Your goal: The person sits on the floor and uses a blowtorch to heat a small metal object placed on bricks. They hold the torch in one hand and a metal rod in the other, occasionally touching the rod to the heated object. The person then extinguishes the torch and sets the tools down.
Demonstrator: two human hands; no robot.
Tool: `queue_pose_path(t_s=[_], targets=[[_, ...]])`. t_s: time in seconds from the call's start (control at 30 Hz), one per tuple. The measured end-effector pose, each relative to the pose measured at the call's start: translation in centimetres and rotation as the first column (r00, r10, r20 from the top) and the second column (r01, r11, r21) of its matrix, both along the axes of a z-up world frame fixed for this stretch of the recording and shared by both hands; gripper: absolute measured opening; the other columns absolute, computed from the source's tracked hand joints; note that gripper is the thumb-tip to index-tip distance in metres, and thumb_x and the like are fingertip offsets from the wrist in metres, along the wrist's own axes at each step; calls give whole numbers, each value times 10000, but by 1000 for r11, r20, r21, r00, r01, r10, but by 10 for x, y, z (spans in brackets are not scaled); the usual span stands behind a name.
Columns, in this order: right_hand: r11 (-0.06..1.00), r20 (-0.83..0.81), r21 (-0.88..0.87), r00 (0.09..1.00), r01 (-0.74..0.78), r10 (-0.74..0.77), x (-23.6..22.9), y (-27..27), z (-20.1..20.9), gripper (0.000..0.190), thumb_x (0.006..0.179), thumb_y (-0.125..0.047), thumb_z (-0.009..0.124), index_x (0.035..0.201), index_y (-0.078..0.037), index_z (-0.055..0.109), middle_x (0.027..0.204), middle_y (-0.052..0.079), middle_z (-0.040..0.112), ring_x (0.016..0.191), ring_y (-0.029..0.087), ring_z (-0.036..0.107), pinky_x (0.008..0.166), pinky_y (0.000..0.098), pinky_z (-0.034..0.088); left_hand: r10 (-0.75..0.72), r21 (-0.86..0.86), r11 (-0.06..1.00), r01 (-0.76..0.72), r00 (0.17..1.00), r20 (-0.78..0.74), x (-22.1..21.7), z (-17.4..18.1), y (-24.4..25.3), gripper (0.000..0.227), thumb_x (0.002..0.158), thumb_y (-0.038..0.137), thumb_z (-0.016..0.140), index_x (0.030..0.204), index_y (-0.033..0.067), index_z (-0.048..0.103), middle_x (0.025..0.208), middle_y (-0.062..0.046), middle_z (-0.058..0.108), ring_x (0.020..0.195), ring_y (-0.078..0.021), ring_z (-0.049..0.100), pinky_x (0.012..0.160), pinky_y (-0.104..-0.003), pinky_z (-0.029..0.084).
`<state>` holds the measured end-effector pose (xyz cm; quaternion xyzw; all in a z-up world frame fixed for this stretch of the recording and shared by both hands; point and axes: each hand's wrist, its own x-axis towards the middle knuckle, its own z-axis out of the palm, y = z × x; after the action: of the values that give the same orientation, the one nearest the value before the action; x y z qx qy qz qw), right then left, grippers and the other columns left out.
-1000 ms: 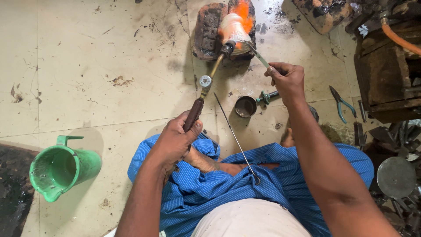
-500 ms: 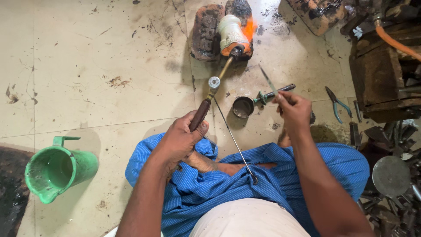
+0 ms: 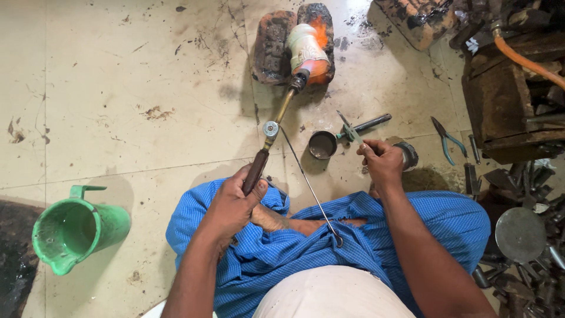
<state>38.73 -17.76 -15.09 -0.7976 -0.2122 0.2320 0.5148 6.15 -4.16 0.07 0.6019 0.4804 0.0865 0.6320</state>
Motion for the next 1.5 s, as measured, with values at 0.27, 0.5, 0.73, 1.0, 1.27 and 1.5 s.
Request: queue_pose_path(t_s=[0.27,0.5,0.73,1.0,1.27,1.5], targets=[[1000,-68,18,998,5,-3,0,-5,-6,191,957,-74,702,1115,23,747,824,44,737,596,68,602,511,221,491,18,-28,999,-18,1000,-5,-17,0,7,614,868,498,695,1353,128,627,558,51,484,405,-40,382,359,-254,294],[1000,-73,-14,997,-27,26,-9,-5,-9,172,976,-85,680,1110,13,722,837,55,738,624,78,637,511,221,489,71,-122,990,-69,997,7,-7,-3,14,567,869,458,701,1326,124,659,633,19,498,488,-82,386,422,-285,305],[988,-90,144,993,-62,76,-9,-1,-5,209,1029,-100,623,1205,12,642,897,68,757,670,81,653,560,218,504,21,-25,999,-19,998,59,4,-12,15,517,893,430,720,1275,85,668,906,-14,659,855,-126,576,780,-314,491],[962,-128,249,981,-113,148,-4,-1,-17,242,1038,-118,636,1235,23,654,969,77,770,727,81,664,624,214,526,-105,133,983,128,981,-164,3,-26,-4,478,919,369,689,1300,81,657,987,-141,720,915,-254,669,842,-389,521],[950,-116,307,988,-62,103,1,-6,-25,197,1079,-110,577,1239,6,571,979,103,759,752,105,681,663,219,533,19,157,988,-3,995,-97,-13,-31,-1,570,890,427,701,1358,115,609,994,-123,746,930,-232,689,833,-367,534],[937,-63,311,980,-159,187,-21,-2,7,168,1064,-99,544,1207,-12,540,938,77,745,792,110,723,699,230,580,27,117,993,-20,998,-58,1,-12,4,469,913,422,691,1233,79,679,928,-117,731,860,-206,655,777,-365,529]])
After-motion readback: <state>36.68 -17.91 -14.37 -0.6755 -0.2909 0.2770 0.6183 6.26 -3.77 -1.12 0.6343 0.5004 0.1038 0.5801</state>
